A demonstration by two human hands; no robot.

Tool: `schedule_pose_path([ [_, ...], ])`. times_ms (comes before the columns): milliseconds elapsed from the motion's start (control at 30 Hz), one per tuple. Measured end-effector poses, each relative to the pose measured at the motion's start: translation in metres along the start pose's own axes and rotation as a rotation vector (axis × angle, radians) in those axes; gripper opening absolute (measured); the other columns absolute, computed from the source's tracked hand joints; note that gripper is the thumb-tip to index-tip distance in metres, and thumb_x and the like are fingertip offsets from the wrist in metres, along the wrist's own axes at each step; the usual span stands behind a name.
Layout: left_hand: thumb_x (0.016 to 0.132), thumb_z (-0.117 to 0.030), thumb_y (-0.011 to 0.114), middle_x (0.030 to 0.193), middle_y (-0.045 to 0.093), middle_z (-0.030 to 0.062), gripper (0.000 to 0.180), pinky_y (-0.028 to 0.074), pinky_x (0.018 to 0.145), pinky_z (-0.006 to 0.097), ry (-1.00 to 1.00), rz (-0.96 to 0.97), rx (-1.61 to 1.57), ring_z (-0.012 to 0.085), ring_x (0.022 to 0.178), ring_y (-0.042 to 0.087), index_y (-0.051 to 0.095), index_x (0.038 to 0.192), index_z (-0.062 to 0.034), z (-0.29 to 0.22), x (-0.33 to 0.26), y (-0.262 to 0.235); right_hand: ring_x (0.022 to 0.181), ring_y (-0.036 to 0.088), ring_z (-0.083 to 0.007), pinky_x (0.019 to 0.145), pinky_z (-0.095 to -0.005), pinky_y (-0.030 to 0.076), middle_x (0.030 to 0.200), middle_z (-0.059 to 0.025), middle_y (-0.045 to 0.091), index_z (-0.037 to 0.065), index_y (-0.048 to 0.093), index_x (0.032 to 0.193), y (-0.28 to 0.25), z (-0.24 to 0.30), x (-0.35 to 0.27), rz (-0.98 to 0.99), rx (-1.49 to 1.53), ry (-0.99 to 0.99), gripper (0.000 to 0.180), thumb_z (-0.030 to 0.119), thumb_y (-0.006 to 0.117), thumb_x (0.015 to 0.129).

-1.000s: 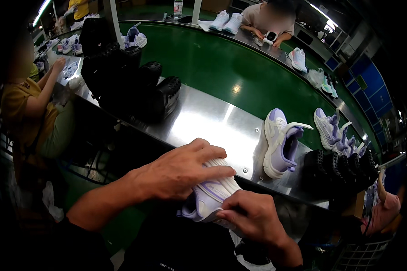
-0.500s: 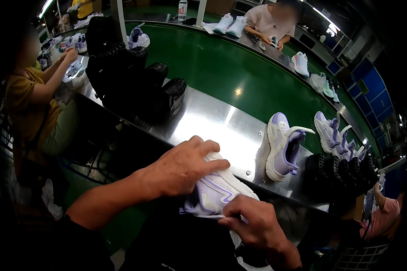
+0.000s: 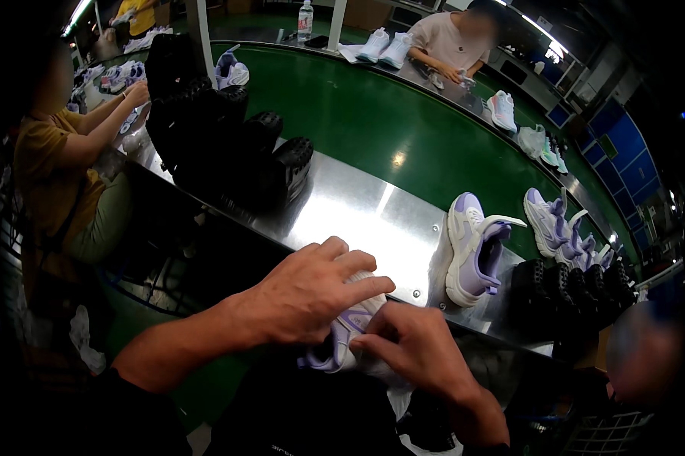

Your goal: The person inserts tags and plastic shoe trees into shoes by hand and places the shoes onto the conveyor belt.

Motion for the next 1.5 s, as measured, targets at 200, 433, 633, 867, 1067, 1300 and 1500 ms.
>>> schedule_pose_path([
  [200, 0.072, -0.006, 0.071, 0.122, 0.064, 0.0209, 0.063, 0.050, 0.101, 0.043, -0.462, -0.113, -0.243, 0.0378, 0.116, 0.061, 0.059, 0.133, -0.0076, 0.027, -0.013, 0.008, 0.072, 0.066, -0.0312, 0.066, -0.0394, 0.053, 0.080, -0.0119, 0.065, 0.001, 0.067, 0.089, -0.017, -0.013, 0.015, -0.638, -0.327, -0.199, 0.021, 0.015, 0.081, 0.082],
  [433, 0.087, -0.035, 0.064, 0.095, 0.071, 0.0283, 0.050, 0.053, 0.090, 0.049, -0.860, -0.078, -0.263, 0.0443, 0.092, 0.070, 0.062, 0.123, 0.0006, 0.049, 0.019, 0.034, 0.109, 0.060, -0.0425, 0.094, -0.0446, 0.049, 0.118, -0.0242, 0.059, -0.003, 0.055, 0.126, -0.005, -0.035, 0.034, -0.626, -0.103, -0.062, 0.052, 0.015, 0.078, 0.083],
  [633, 0.084, -0.023, 0.076, 0.094, 0.068, 0.0163, 0.034, 0.053, 0.076, 0.045, -0.605, -0.512, -0.071, 0.0370, 0.086, 0.067, 0.067, 0.108, -0.0003, 0.042, 0.037, 0.034, 0.100, 0.067, -0.0359, 0.080, -0.0412, 0.056, 0.125, -0.0183, 0.060, 0.006, 0.055, 0.135, 0.004, -0.060, 0.056, -0.663, -0.196, 0.011, 0.056, 0.018, 0.078, 0.085],
  [867, 0.084, -0.010, 0.073, 0.091, 0.068, 0.0189, 0.021, 0.053, 0.075, 0.047, -0.585, -0.530, -0.198, 0.0371, 0.084, 0.067, 0.063, 0.098, 0.0016, 0.060, 0.036, 0.053, 0.095, 0.067, -0.0305, 0.075, -0.0403, 0.056, 0.114, -0.0106, 0.063, 0.007, 0.067, 0.105, 0.007, -0.079, 0.081, -0.885, -0.399, -0.245, 0.030, 0.002, 0.074, 0.076],
  [1067, 0.083, -0.004, 0.071, 0.090, 0.066, 0.0222, 0.019, 0.052, 0.077, 0.048, -0.476, -0.541, -0.210, 0.0416, 0.088, 0.065, 0.061, 0.097, 0.0035, 0.061, 0.039, 0.054, 0.106, 0.059, -0.0277, 0.084, -0.0393, 0.051, 0.112, -0.0070, 0.062, 0.009, 0.069, 0.091, -0.014, -0.060, 0.091, -0.752, -0.601, -0.548, 0.014, 0.009, 0.067, 0.077],
  [1300, 0.078, -0.007, 0.077, 0.094, 0.063, 0.0131, 0.025, 0.050, 0.074, 0.045, -0.421, -0.662, 0.059, 0.0353, 0.087, 0.062, 0.068, 0.101, -0.0073, 0.036, 0.042, 0.049, 0.110, 0.060, -0.0358, 0.091, -0.0434, 0.053, 0.119, -0.0126, 0.062, 0.007, 0.066, 0.107, -0.013, -0.062, 0.087, -0.637, -0.439, -0.388, 0.027, 0.009, 0.070, 0.080],
  [1500, 0.077, -0.008, 0.074, 0.088, 0.057, 0.0075, 0.014, 0.046, 0.071, 0.042, -0.321, -0.807, 0.239, 0.0284, 0.082, 0.057, 0.068, 0.089, -0.0092, 0.035, 0.048, 0.054, 0.101, 0.064, -0.0440, 0.089, -0.0483, 0.052, 0.110, -0.0284, 0.065, -0.005, 0.059, 0.117, 0.001, -0.090, 0.079, -0.691, -0.081, 0.148, 0.043, 0.015, 0.069, 0.081],
])
Point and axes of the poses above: each hand's wrist, its own x-axis towards the middle knuckle, its own y-axis out of the palm, z = x × y, the point moved 3 cm from there along x, towards the middle knuckle
